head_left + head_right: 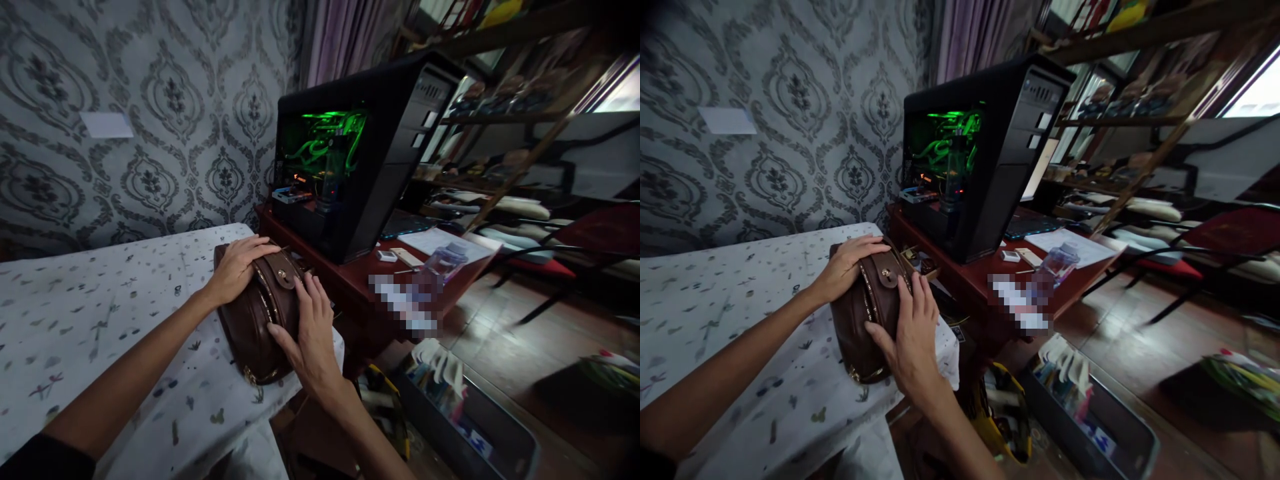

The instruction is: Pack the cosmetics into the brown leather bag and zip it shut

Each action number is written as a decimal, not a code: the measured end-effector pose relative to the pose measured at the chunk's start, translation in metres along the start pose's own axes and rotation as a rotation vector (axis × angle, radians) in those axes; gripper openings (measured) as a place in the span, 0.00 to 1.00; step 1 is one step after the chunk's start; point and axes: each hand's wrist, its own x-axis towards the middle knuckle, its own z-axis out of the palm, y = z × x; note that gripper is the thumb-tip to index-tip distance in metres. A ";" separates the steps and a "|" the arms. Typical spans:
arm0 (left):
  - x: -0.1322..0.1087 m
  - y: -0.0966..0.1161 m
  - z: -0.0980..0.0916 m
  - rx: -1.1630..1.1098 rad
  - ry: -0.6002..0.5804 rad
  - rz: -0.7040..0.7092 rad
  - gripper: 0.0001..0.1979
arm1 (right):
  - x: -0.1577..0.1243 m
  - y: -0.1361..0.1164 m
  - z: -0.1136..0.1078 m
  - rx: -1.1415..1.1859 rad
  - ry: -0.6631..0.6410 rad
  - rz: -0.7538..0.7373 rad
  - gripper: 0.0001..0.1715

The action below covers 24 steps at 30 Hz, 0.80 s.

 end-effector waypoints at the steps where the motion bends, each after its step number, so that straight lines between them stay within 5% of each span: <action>1: -0.001 0.000 0.000 0.003 0.008 0.004 0.25 | 0.001 0.000 0.001 -0.015 0.014 0.004 0.43; 8: -0.002 0.002 0.003 0.020 0.039 -0.012 0.23 | 0.021 -0.011 0.003 -0.111 -0.021 0.080 0.54; 15: -0.014 -0.003 -0.004 -0.043 0.091 0.039 0.25 | 0.045 -0.020 0.005 -0.142 -0.016 0.106 0.43; 20: -0.034 -0.040 0.004 -0.204 0.398 -0.367 0.26 | 0.048 -0.021 0.004 -0.144 -0.013 0.088 0.41; 24: -0.038 -0.063 0.020 -0.253 0.434 -0.485 0.25 | 0.053 -0.020 0.004 -0.142 -0.033 0.077 0.41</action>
